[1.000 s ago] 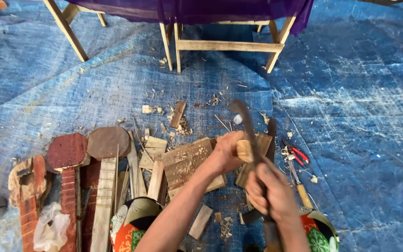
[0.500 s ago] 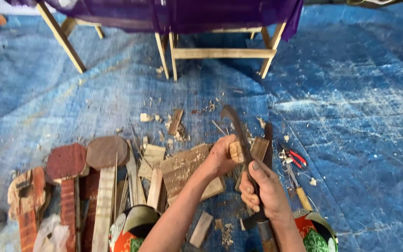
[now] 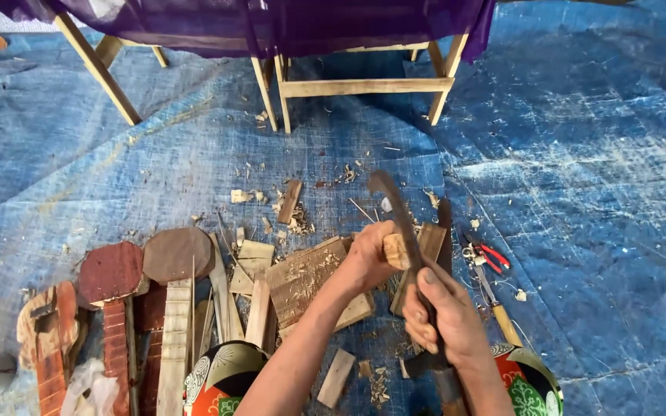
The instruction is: Shaving and shaping a small piece of wood using a curved hand tool, likely for instrument repair or creation.
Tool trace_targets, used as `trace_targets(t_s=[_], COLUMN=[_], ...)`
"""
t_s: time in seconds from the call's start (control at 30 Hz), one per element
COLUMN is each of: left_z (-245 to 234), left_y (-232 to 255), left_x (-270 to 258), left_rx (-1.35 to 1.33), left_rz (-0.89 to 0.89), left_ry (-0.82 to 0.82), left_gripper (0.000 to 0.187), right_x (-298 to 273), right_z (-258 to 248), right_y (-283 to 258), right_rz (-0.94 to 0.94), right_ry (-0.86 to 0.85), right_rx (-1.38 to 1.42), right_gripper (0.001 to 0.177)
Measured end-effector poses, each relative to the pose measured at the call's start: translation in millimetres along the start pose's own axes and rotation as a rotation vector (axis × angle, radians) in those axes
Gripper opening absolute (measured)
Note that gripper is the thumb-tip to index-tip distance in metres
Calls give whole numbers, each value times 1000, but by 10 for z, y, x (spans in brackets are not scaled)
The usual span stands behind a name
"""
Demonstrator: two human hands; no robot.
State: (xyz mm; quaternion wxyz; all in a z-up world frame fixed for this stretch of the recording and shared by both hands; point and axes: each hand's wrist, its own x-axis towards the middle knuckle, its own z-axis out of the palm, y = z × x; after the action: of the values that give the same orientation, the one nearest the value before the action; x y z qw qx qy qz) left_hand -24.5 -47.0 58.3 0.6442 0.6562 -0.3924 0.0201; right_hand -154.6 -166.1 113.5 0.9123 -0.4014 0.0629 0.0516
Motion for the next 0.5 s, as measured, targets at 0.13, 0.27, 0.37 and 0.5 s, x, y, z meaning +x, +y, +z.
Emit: trace_targets(t_s=[0.13, 0.27, 0.37, 0.5], left_z=[-26, -43, -30, 61], left_y=[84, -23, 95, -338], left_x=[-47, -20, -71, -103], left_rx=[16, 12, 8, -461], left_rz=[-38, -105, -147, -101], left_ry=[-32, -37, -25, -117], left_gripper=[32, 30, 33, 32], right_x=[-61, 68, -58, 1], right_z=[13, 34, 154, 121], right_y=[39, 2, -56, 51], right_rz=[-18, -19, -25, -56], right_ry=[87, 64, 41, -46], right_rx=[-36, -33, -44, -114], right_gripper=[52, 52, 54, 56])
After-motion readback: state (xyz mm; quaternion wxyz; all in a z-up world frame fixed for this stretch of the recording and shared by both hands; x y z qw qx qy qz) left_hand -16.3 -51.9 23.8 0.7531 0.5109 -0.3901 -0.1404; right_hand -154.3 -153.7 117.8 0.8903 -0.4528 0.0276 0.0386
